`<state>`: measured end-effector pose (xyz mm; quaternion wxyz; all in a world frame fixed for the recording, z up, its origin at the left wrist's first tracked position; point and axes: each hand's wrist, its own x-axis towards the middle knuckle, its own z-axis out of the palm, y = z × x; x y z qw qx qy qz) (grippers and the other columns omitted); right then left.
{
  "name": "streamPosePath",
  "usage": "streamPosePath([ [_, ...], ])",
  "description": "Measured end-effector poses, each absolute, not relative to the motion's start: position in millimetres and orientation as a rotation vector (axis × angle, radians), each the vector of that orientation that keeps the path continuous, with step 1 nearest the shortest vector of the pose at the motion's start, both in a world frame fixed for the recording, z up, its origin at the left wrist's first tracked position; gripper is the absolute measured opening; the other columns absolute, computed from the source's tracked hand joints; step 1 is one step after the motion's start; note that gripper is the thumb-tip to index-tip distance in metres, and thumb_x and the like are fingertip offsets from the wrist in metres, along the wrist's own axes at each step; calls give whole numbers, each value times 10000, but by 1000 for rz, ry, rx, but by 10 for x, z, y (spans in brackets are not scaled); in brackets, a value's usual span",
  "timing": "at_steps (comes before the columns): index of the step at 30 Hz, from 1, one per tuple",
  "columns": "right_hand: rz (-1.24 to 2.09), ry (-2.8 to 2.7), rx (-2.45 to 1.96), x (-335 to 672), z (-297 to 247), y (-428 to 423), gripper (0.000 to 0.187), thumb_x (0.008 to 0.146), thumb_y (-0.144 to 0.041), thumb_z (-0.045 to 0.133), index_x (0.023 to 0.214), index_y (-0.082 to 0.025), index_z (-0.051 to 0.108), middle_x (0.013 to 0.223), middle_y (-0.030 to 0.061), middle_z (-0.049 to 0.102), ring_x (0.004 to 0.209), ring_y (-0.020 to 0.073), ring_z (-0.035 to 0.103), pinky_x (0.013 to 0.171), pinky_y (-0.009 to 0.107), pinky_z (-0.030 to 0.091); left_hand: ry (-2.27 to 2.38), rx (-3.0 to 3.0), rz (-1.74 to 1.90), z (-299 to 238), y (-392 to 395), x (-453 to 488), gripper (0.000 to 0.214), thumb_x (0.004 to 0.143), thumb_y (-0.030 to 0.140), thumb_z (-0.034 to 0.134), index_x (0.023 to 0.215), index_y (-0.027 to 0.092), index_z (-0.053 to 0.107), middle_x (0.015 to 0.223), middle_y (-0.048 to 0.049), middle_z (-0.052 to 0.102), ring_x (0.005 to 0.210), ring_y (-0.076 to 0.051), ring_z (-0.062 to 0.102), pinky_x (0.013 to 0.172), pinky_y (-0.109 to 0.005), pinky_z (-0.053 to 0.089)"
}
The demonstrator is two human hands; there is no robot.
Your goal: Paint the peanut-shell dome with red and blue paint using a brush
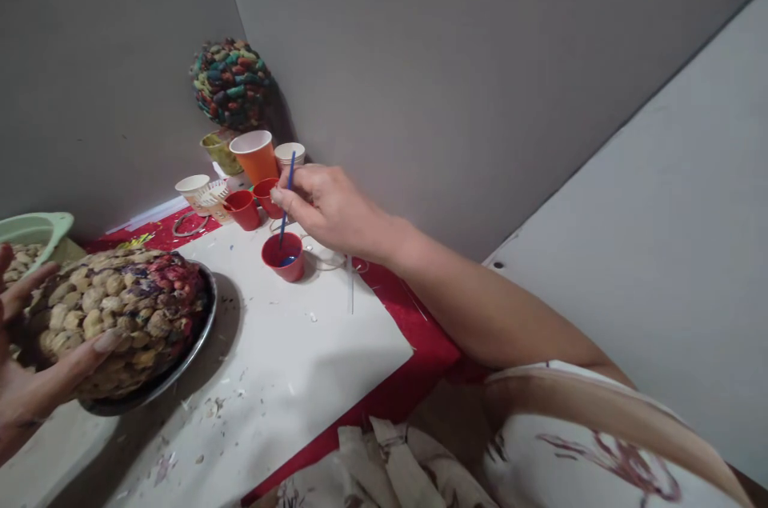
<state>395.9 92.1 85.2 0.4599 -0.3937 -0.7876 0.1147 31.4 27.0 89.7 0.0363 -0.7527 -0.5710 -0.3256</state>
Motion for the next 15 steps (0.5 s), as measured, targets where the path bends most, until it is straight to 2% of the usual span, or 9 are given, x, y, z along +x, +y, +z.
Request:
streamPosePath([
  [2,312,-2002,-1043,3942,824,914,272,974,-310,504,813,-143,647,761,44,664,670,133,556,658,277,415,-1783,-2350,-1050,917,260,339,1295,537,595,868,1611,382,175,1412,-176,544,1299,-542,547,907,-785,494],
  [5,351,-2052,-1120,3917,782,929,237,964,-299,525,829,-157,658,738,45,676,648,142,557,652,281,395,-1695,-2392,-1052,937,221,361,1311,543,480,907,1614,389,155,1379,-157,549,1281,-500,567,932,-758,500],
  [11,313,-2185,-1201,3894,682,1019,262,964,-319,517,807,-176,671,847,83,738,647,155,561,636,296,369,-1515,-2437,-1082,914,101,352,1355,540,441,933,1626,347,129,1457,-189,494,1275,-464,567,1013,-733,458],
  [15,308,-2262,-1292,3880,648,1052,291,968,-335,481,840,-167,680,825,94,737,645,165,556,643,304,364,-1456,-2487,-1140,892,55,332,1404,504,403,954,1630,331,119,1427,-203,530,1293,-462,556,1034,-728,442],
])
